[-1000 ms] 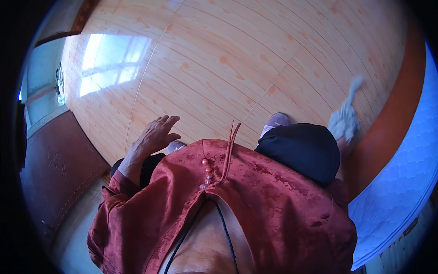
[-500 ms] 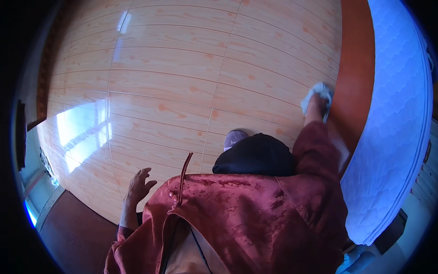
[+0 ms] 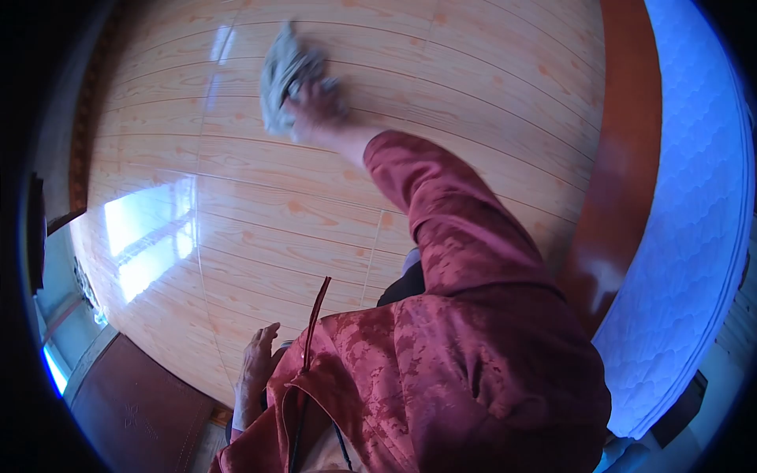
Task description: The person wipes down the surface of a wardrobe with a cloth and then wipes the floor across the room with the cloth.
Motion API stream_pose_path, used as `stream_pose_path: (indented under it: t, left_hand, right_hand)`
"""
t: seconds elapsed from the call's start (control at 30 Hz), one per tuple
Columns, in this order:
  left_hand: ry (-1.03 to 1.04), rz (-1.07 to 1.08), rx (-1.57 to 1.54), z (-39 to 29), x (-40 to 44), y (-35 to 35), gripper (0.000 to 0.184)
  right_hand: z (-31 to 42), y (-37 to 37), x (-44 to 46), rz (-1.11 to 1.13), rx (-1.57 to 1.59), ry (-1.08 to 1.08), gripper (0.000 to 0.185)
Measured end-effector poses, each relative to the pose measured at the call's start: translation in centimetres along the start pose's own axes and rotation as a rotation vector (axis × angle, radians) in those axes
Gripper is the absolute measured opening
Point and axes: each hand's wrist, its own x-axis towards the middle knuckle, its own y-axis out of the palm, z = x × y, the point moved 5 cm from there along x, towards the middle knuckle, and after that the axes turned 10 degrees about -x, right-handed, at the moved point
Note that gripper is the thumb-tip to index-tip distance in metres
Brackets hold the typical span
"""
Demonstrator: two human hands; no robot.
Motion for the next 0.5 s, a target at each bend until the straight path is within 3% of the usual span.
stream_pose_path:
  t: [0.03,0.07,0.1,0.13,0.23,0.27,0.3,0.33,0.4,0.43,0.47,0.5]
  left_hand:
    - [-0.007,0.0,0.019,-0.1,-0.1,0.0,0.055]
    - [-0.013,0.002,0.036,-0.1,-0.2,0.1,0.056]
    - [-0.018,0.004,0.051,-0.1,-0.4,0.3,0.056]
    - [-0.01,0.015,0.071,-0.2,-0.5,0.5,0.057]
    - [0.004,0.017,0.072,-0.8,-0.6,0.5,0.057]
    - [0.01,0.014,0.088,-0.8,-0.9,0.7,0.057]
    - [0.012,0.011,0.101,-0.7,-1.4,1.0,0.056]
    - [0.02,0.016,0.119,-0.7,-1.4,1.1,0.056]
    - [0.056,-0.001,0.158,-1.3,-1.1,0.6,0.056]
    - [0.055,-0.011,0.169,-1.3,-1.2,0.5,0.055]
    - [0.067,-0.014,0.148,-1.1,-1.2,0.4,0.055]
    - [0.081,-0.019,0.128,-0.8,-1.1,0.3,0.055]
  right_hand:
    - [3.2,0.9,-0.9,-0.038,0.146,-0.119,0.045]
    - [5.3,0.5,-2.0,0.028,0.646,0.064,0.045]
    - [8.6,0.0,-3.1,0.073,0.273,-0.303,0.05]
    - [10.1,-0.3,-4.2,0.192,0.254,-0.407,0.05]
    - [12.5,0.3,-3.9,0.332,0.895,-0.308,0.047]
    - [12.6,0.2,-3.5,0.191,0.966,-0.173,0.045]
    - [12.4,1.6,-2.7,0.282,1.313,-0.187,0.049]
    - [12.6,0.3,-3.4,0.228,1.335,-0.193,0.053]
    - [8.5,-2.4,-3.1,0.486,1.703,-0.103,0.049]
    - [5.6,-7.5,-5.9,0.615,1.789,0.123,0.044]
    - [1.9,-4.9,-5.5,0.597,1.856,0.172,0.039]
    - [-1.1,-8.5,-7.2,0.532,1.97,-0.003,0.046]
